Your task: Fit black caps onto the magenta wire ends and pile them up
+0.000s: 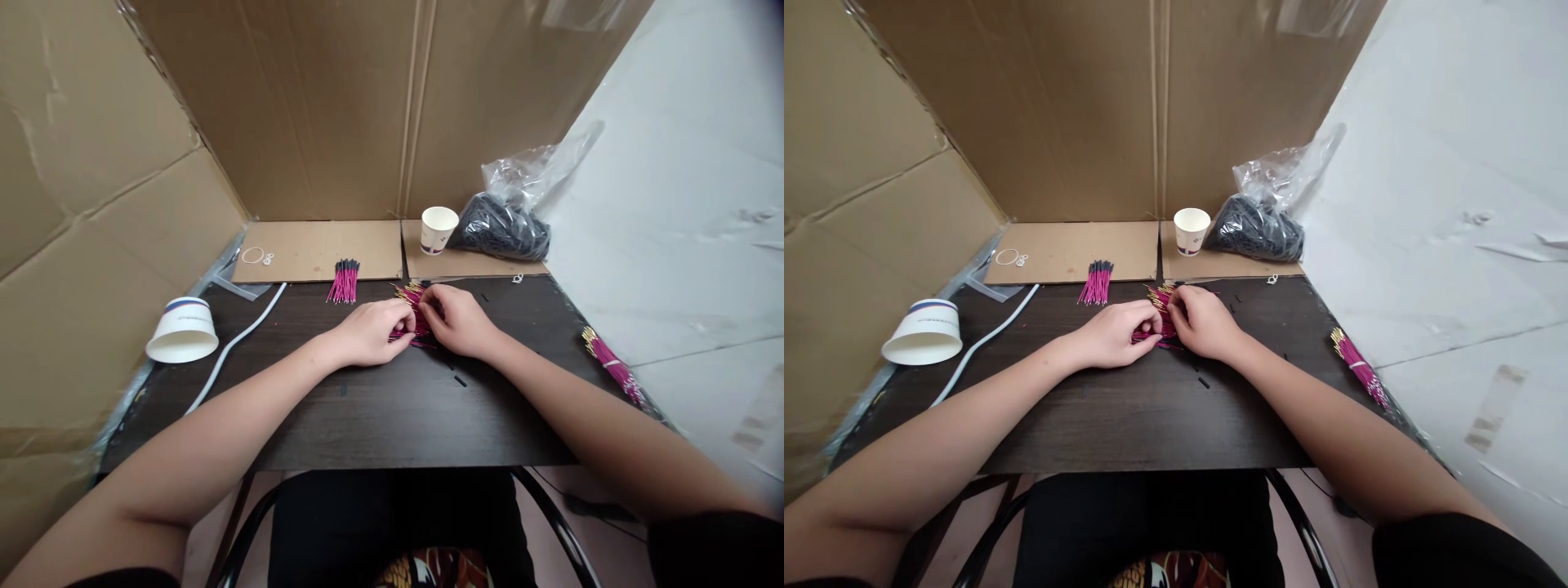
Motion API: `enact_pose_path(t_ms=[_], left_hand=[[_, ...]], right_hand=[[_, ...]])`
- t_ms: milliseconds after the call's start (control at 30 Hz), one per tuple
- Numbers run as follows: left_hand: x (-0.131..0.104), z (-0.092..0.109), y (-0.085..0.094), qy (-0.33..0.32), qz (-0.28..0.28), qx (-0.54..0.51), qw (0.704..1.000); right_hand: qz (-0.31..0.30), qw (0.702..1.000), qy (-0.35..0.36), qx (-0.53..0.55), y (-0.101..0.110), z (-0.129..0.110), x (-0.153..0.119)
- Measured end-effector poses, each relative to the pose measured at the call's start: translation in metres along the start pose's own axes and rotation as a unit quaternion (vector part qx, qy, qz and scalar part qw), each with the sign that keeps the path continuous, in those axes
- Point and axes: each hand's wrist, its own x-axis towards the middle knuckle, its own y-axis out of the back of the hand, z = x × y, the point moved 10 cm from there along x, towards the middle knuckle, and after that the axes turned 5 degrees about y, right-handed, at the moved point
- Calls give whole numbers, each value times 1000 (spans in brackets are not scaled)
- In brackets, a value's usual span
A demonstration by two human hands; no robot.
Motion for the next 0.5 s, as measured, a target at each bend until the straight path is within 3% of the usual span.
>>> enact_pose_path(t_ms=[300,500], left_hand=[[2,-6,4,4,22,-70,997],[1,-4,7,7,38,-63,997]], right_hand=[[-4,1000,1,1,0,-1,0],[-3,1000,2,-1,1,-1,0]])
